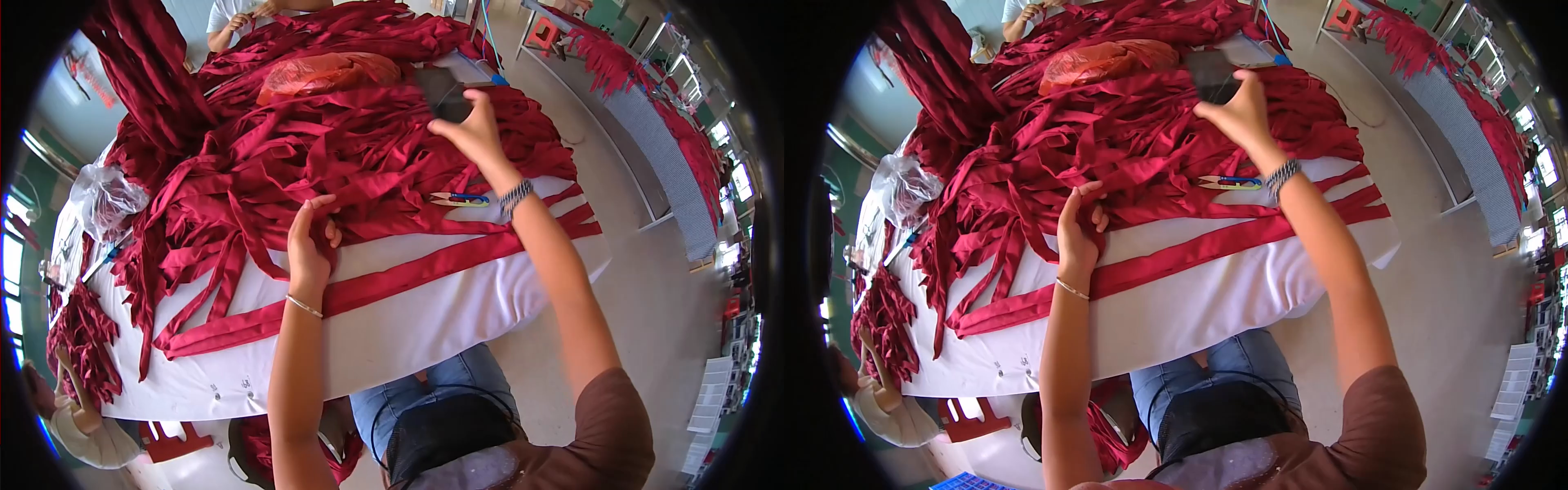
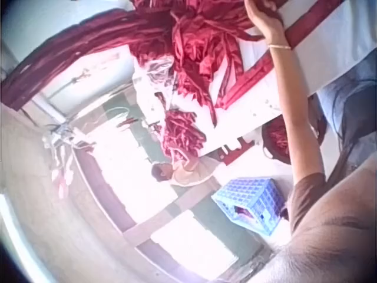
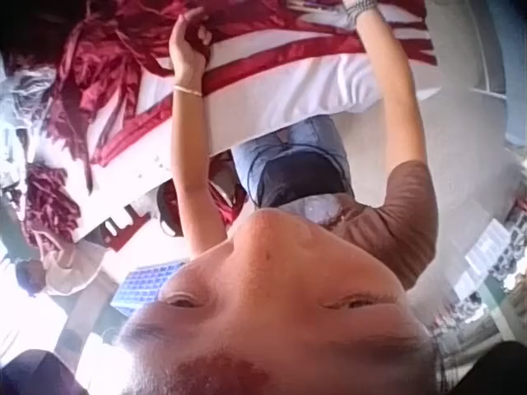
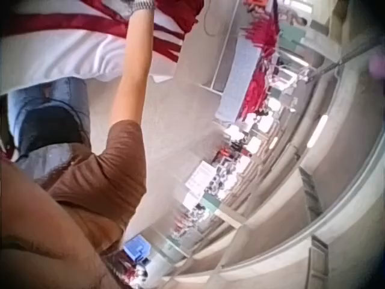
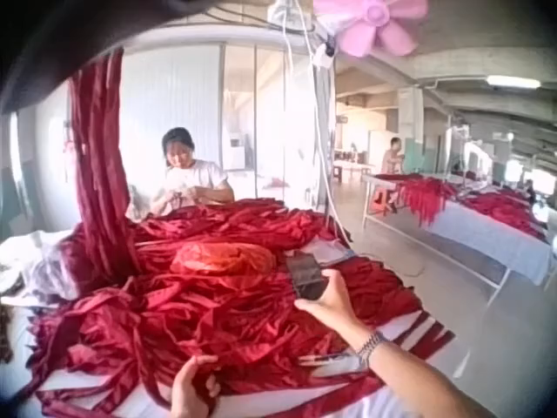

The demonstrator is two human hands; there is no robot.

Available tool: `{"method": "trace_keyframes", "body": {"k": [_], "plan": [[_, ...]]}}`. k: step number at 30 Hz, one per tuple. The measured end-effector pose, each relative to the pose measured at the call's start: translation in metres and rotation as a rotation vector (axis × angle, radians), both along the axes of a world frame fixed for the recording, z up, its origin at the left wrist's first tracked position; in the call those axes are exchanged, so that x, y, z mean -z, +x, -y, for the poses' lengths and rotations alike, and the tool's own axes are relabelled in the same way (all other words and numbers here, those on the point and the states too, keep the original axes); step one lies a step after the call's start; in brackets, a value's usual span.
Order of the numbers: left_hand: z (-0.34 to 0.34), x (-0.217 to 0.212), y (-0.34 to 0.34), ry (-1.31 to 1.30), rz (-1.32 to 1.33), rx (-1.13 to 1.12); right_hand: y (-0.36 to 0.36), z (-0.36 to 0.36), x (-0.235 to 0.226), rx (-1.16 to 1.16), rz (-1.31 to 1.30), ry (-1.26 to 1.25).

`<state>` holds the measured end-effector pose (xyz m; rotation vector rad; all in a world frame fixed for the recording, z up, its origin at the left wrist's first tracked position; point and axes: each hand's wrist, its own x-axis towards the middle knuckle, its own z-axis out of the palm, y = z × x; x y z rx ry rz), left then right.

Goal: The person inspects, organizes, and trims long strips of red fabric on a large work table. The trimming is done with thread snips.

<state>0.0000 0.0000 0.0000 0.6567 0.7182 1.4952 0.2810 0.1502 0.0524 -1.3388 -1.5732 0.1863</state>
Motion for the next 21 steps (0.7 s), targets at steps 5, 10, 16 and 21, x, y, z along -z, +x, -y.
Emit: {"method": "trace_keyframes", "body": {"k": [5, 10, 16, 21], "plan": [[-0.002, -0.004, 0.008, 0.004, -0.015, -0.01, 0.071, -0.084, -0.026, 0.177, 0.202, -0.193], [0.0, -0.004, 0.008, 0.012, -0.033, -0.012, 0.108, -0.11, -0.024, 0.195, 0.314, -0.277], [0.0, -0.004, 0.004, 0.001, -0.029, -0.017, 0.105, -0.122, -0.011, 0.323, 0.681, -0.033], [-0.003, -0.005, 0.01, -0.002, -0.016, 0.007, 0.085, -0.093, -0.02, 0.214, 0.525, 0.275]]}}
